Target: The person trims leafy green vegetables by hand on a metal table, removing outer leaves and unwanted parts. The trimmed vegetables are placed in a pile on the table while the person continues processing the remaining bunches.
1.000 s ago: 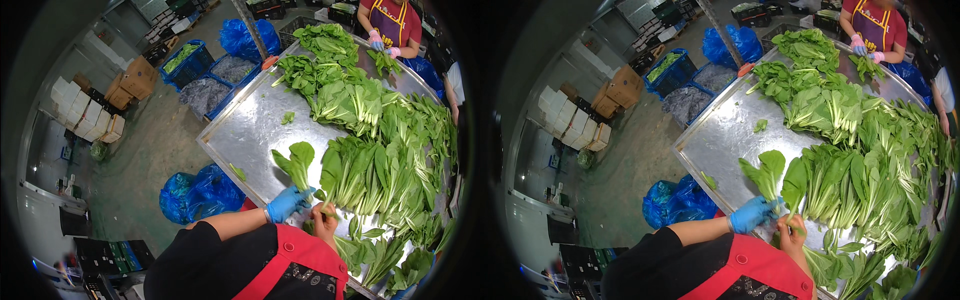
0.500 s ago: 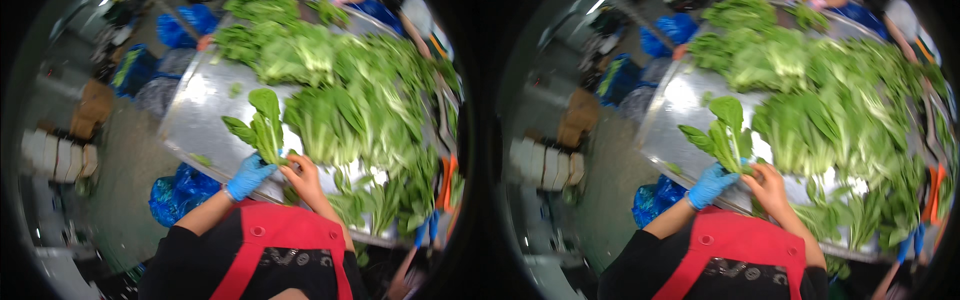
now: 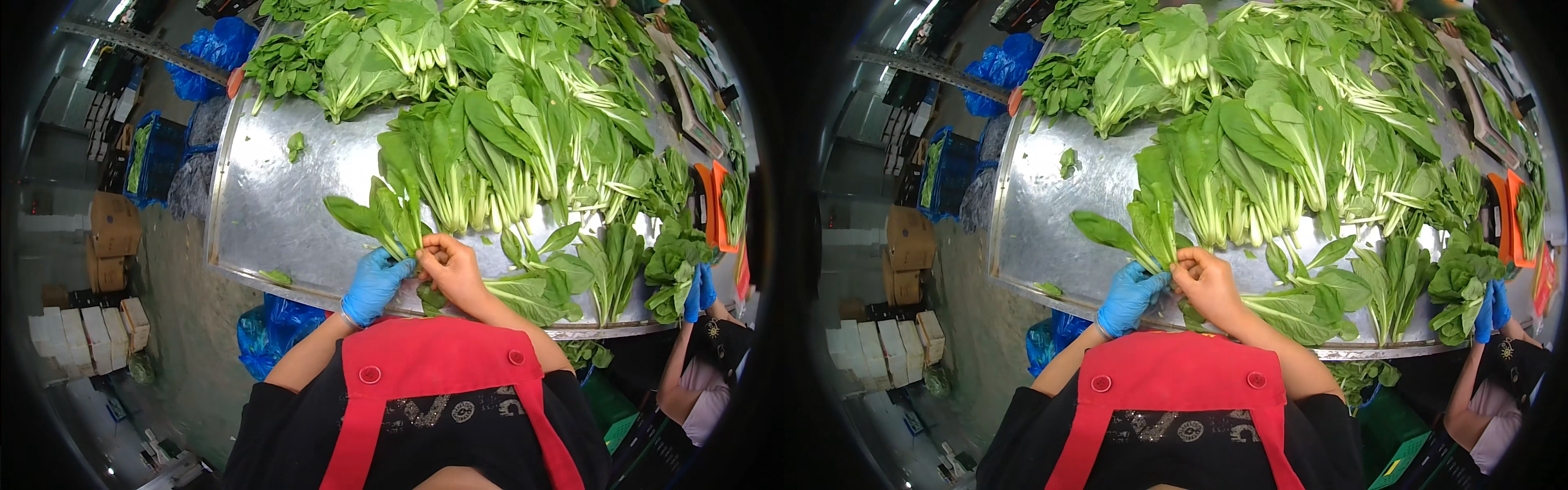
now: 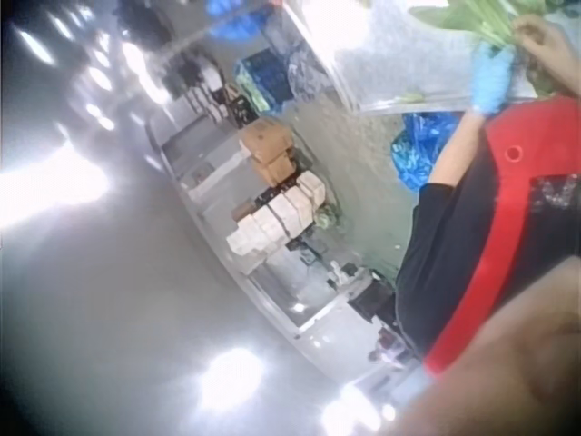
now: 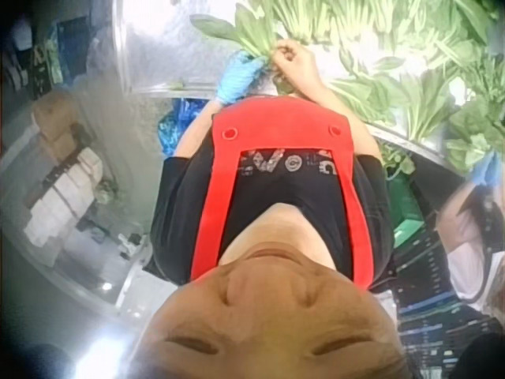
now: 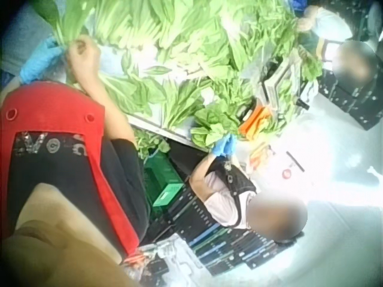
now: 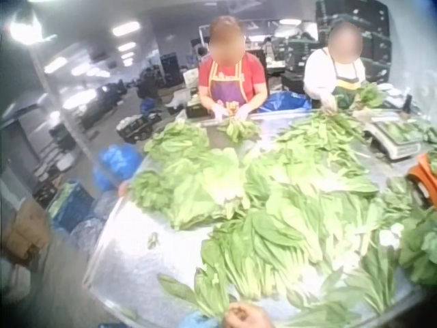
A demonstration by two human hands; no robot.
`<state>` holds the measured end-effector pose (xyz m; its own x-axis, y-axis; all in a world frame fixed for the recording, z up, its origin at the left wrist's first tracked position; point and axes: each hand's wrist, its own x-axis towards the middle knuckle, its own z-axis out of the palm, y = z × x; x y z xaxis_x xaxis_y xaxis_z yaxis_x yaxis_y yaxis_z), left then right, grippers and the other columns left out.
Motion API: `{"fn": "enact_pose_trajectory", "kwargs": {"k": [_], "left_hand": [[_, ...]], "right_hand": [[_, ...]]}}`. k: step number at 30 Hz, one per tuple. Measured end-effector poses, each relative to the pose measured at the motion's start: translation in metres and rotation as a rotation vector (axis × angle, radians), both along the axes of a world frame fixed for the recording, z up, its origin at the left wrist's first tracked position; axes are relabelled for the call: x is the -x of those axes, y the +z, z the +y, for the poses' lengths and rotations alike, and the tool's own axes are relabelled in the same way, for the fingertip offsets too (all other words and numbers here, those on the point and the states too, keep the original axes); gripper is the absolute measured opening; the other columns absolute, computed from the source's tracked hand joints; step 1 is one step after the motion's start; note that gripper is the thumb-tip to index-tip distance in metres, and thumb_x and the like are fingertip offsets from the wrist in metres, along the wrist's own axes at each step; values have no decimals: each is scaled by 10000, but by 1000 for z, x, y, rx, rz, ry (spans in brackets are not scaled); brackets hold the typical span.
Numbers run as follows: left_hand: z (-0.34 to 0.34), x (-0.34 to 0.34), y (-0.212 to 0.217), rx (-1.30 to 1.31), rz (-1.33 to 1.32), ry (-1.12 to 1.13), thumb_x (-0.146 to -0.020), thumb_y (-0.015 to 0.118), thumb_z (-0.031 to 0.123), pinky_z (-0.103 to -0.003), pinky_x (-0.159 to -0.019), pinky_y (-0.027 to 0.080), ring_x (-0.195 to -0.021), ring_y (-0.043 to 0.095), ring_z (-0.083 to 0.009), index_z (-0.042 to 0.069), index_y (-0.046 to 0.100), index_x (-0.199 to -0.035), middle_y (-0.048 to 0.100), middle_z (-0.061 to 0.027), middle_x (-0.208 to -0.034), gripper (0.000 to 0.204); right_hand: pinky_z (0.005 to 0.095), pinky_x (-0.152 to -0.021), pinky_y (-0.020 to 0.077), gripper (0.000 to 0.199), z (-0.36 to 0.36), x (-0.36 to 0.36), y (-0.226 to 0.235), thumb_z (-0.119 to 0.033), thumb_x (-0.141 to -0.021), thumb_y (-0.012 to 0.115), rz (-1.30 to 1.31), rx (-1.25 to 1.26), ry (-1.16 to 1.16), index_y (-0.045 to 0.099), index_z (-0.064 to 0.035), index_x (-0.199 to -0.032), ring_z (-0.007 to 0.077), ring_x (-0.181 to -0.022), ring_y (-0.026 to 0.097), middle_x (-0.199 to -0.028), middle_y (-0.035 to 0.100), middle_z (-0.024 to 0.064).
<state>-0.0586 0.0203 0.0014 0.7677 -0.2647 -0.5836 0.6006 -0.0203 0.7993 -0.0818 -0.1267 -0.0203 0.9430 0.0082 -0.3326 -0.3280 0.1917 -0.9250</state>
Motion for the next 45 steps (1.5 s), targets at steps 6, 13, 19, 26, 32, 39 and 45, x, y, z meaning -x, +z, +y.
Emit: {"fn": "enact_pose_trajectory", "kwargs": {"k": [6,13,19,26,32,39,45], "left_hand": [[3,-2,-15,125,72,77,-812,570,48,-176,-491,386,-575,501,-61,25,589,-942,596,-27,-737,134],[7,-2,-18,176,70,66,-826,563,97,-181,-494,377,-554,473,-59,24,594,-921,578,-21,-707,125],[6,0,-12,192,53,90,-835,553,101,-180,-492,383,-553,477,-59,31,591,-942,578,-20,-707,134],[8,9,-10,137,-35,50,-840,560,117,-180,-497,390,-592,493,-52,36,578,-1016,583,-20,-748,194],[23,10,-10,160,-21,85,-855,536,124,-186,-522,399,-689,534,-66,27,542,-1086,593,-5,-845,250],[65,-7,15,-730,-397,-422,-846,551,348,-288,-517,404,-576,520,-128,5,596,-758,585,-81,-659,357],[19,-24,37,-415,-448,-248,-853,556,230,-219,-530,413,-595,502,-80,13,609,-859,593,-35,-713,223]], "right_hand": [[187,-417,420,186,-4,-1,-2,-122,-856,523,90,-83,6,537,0,-995,75,-571,577,-656,567,19],[192,-436,431,270,-1,-1,1,-92,-843,540,49,-65,-6,510,6,-1094,77,-580,574,-739,579,41],[205,-548,460,323,4,7,-13,-41,-819,567,-213,150,35,496,16,-1129,84,-639,558,-805,578,48],[195,-607,446,218,4,12,1,-3,-811,559,18,-279,-29,530,13,-1027,67,-688,537,-833,573,25],[268,-584,450,185,9,9,6,-51,-791,597,-354,317,145,533,7,-955,170,-643,552,-770,557,73],[353,-541,452,300,-33,-19,17,-164,-732,652,-440,1292,-121,542,-33,-979,267,-661,548,-822,529,122],[351,-460,444,271,-53,-35,5,-94,-747,598,-435,997,-318,548,-32,-1005,247,-522,557,-729,579,86]]}}
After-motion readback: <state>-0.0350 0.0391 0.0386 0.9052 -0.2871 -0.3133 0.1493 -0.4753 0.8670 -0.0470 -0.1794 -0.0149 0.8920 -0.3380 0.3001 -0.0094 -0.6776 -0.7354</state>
